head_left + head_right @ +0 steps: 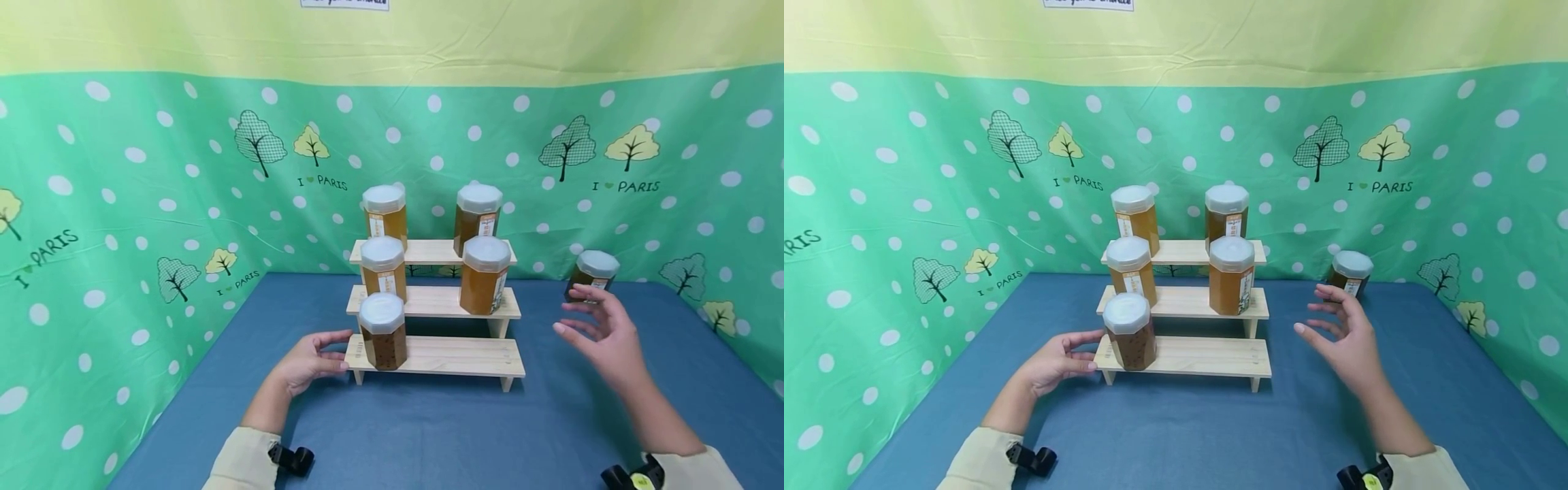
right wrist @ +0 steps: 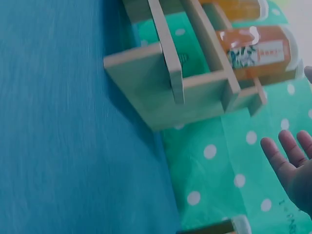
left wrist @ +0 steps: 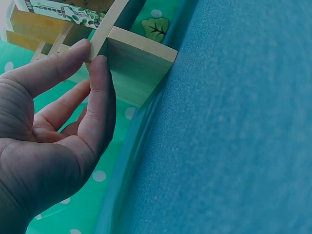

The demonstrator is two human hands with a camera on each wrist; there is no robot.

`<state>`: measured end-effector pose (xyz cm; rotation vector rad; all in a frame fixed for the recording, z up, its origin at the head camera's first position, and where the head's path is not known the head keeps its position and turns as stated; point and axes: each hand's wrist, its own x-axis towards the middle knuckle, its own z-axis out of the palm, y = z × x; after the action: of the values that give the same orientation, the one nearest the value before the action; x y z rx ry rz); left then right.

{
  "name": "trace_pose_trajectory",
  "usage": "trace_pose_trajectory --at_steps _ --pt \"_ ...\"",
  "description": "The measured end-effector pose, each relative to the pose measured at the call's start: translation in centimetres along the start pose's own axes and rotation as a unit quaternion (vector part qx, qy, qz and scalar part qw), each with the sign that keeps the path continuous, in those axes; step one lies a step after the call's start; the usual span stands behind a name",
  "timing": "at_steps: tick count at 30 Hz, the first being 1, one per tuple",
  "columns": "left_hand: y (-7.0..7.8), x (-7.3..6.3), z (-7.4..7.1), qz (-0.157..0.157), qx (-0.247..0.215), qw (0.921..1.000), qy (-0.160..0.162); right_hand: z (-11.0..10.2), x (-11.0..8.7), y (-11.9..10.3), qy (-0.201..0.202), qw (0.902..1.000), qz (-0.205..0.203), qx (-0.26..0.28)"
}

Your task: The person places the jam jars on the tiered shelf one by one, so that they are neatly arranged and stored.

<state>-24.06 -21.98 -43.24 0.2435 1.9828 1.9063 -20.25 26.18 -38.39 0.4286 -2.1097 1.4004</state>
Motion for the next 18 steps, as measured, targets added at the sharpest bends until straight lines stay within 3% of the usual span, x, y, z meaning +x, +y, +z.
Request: trace_pose_trajectory --at_steps 8,18 --pt "0.0 0.0 0.0 0.000 0.000 1.0000 0.001 -1.7 0.4 1.6 0.017 0.9988 0.026 -0.039" --pt "0.0 0.0 0.0 0.002 0.001 1.0000 0.000 -3.5 1.3 2.8 0.010 0.9908 0.106 -0.084"
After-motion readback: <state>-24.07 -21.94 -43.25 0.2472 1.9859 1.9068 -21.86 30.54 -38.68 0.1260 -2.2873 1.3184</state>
